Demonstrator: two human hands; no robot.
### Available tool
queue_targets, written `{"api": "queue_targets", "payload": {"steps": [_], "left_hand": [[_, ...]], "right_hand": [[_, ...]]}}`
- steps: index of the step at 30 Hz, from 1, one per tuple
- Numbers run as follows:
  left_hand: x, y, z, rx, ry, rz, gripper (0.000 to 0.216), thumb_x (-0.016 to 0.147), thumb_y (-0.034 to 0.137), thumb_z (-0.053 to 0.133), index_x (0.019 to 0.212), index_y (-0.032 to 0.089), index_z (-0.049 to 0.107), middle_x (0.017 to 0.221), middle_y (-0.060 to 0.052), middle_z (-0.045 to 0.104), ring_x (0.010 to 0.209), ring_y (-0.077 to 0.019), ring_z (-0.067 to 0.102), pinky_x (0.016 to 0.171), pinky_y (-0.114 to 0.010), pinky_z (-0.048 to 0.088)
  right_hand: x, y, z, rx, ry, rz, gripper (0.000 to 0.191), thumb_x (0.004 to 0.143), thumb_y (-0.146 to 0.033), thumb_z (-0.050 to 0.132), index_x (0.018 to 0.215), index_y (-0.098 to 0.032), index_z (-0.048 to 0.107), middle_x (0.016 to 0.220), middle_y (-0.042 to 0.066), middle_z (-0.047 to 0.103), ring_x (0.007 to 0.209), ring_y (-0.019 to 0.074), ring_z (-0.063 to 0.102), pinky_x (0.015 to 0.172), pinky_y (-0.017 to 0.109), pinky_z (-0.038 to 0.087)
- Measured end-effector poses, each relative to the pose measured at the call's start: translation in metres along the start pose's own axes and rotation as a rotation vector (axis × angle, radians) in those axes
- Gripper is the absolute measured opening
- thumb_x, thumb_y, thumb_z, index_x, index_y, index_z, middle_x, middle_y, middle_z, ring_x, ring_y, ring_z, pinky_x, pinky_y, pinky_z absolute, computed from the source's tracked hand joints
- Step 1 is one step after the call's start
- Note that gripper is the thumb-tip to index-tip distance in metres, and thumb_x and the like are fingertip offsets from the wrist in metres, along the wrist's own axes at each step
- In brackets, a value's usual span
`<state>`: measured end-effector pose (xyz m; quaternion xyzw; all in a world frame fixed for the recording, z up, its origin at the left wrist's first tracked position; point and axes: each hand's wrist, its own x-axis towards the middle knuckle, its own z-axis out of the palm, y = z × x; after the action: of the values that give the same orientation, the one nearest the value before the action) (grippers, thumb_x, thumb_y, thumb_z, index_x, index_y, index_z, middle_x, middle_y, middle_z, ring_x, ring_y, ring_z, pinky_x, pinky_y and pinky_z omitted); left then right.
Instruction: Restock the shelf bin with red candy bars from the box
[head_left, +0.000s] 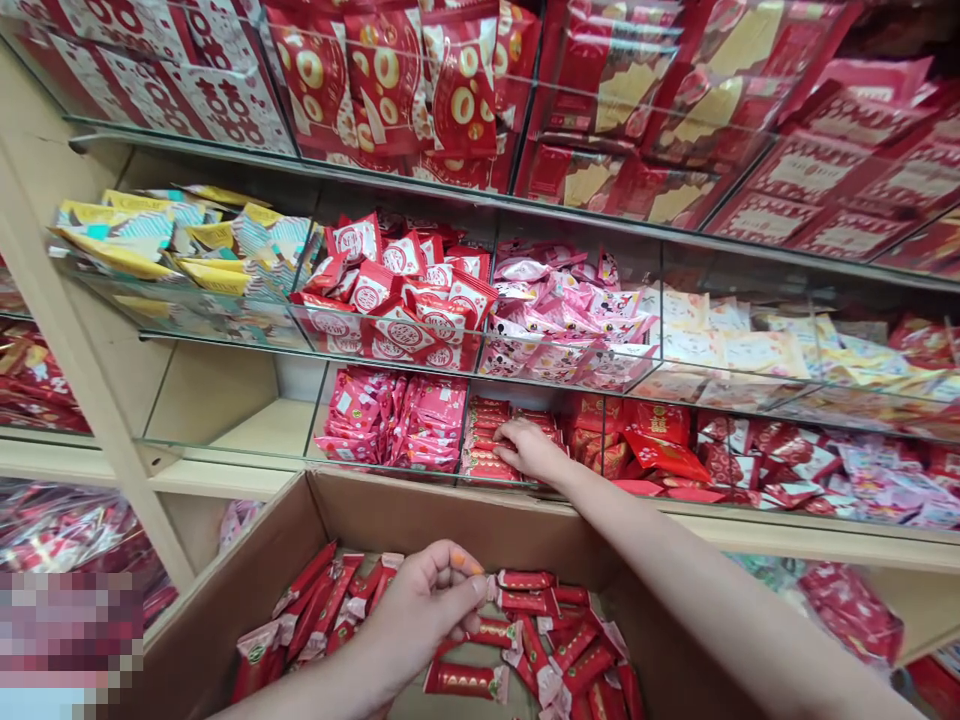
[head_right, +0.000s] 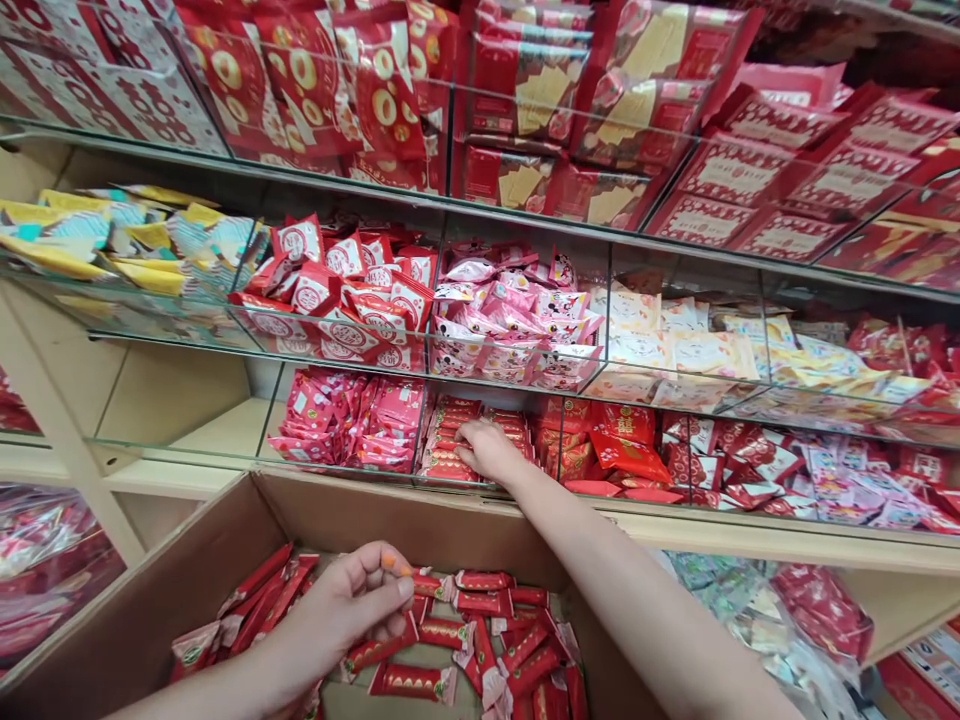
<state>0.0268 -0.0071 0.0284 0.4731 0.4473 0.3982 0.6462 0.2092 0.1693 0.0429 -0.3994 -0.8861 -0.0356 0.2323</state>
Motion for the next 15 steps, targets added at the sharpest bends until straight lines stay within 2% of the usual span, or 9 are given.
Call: {"api": "queue_targets", "payload": {"steps": [4, 10, 15], "left_hand": [[0.003, -0.009, -0.003, 0.048, -0.03, -0.013, 0.027, 0.063, 0.037, 0.065, 0.068, 0.016, 0.049, 0.051, 0.007, 0.052, 0.047, -0.0065, 0.049, 0.048, -0.019, 0.036], [0.006, -0.018, -0.003, 0.096, -0.101, -0.074, 0.026, 0.064, 0.035, 0.064, 0.07, 0.016, 0.047, 0.057, 0.006, 0.052, 0.049, -0.0067, 0.049, 0.05, -0.02, 0.034], [0.007, -0.024, -0.002, 0.2, -0.159, -0.111, 0.024, 0.063, 0.035, 0.06, 0.069, 0.018, 0.045, 0.056, 0.007, 0.047, 0.051, -0.0087, 0.047, 0.05, -0.021, 0.035]], "right_hand": [[-0.002, 0.004, 0.003, -0.015, 0.014, -0.005, 0.013, 0.073, -0.014, 0.058, 0.085, -0.012, 0.06, 0.086, 0.011, 0.062, 0.083, 0.0197, 0.054, 0.079, 0.031, 0.04], [0.002, 0.004, 0.009, 0.004, 0.039, 0.009, 0.008, 0.075, -0.017, 0.057, 0.082, -0.013, 0.061, 0.08, 0.009, 0.064, 0.074, 0.0168, 0.057, 0.07, 0.027, 0.042], [0.003, 0.008, 0.009, 0.011, 0.1, -0.029, 0.007, 0.074, -0.019, 0.06, 0.078, -0.013, 0.06, 0.078, 0.008, 0.063, 0.074, 0.0165, 0.055, 0.071, 0.026, 0.041]]}}
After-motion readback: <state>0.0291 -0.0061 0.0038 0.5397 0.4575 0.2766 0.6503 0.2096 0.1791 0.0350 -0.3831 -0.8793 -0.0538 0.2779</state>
